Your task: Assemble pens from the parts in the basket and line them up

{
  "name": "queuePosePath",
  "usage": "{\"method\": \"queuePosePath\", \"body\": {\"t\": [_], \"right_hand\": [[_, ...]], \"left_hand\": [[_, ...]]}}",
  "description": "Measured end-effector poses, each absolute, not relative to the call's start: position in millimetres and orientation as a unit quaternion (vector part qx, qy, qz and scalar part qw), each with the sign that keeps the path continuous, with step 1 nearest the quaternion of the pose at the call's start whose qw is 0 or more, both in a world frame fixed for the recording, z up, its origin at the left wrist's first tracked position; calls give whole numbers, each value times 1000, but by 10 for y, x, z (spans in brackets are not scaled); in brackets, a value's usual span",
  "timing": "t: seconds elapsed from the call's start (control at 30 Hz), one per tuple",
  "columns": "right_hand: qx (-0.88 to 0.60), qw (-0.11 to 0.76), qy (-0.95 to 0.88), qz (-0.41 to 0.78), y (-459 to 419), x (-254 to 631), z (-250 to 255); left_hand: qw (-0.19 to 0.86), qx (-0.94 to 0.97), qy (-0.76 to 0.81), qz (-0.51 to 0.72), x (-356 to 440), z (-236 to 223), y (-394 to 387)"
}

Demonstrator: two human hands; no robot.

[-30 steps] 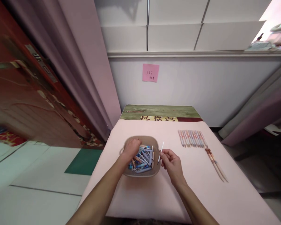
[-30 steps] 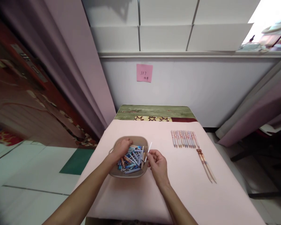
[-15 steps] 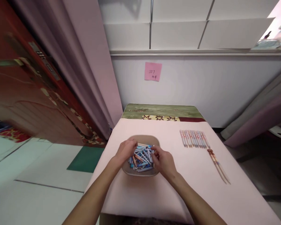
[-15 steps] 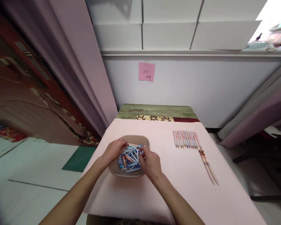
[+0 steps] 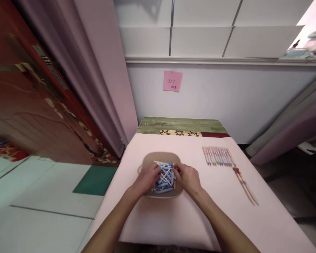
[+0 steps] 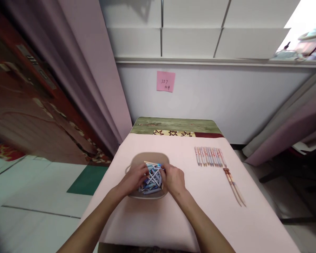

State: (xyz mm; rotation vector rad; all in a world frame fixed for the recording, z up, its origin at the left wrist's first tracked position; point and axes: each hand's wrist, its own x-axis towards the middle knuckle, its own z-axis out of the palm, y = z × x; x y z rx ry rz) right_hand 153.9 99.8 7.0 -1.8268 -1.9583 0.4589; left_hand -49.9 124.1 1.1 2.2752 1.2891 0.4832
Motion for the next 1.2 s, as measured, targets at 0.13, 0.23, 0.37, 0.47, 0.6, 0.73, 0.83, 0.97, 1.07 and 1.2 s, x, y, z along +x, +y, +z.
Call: {"method": "queuePosePath", "body": {"t": [0.13, 0.23, 0.37, 0.47, 0.6, 0.73, 0.83, 0.97, 1.07, 1.2], "right_hand": [[-579, 370, -643, 338, 980, 1440, 9], [-488, 449, -570, 485, 944, 1270, -32], [-439, 492, -550, 512, 880, 1157, -29], [-439, 502, -527, 527, 825, 1201, -16], [-450, 547, -433, 557, 704, 1244, -13], [-435, 546, -433, 570, 555, 1164, 1], [-435, 507, -510, 541, 519, 1167, 41], [-508, 494, -563, 426, 626, 1395, 108], [-575, 418, -636, 300, 744, 1560, 137], [-590, 206, -760, 179, 835, 1496, 149]], "left_hand": [[511, 600, 500, 361, -502, 83, 1088], [673, 416, 454, 409, -432, 117, 933], [727, 353, 420, 413, -371, 183, 846], [731, 317, 430, 425, -364, 219, 841], [728, 223, 404, 507, -296, 173, 763], [745, 172, 380, 521, -192, 90, 612], [735, 159, 374, 542, -278, 112, 546], [699, 143, 338, 614, -691, 108, 506], [723, 82, 297, 618, -981, -114, 456], [750, 24, 200, 630, -1087, -565, 390]]}}
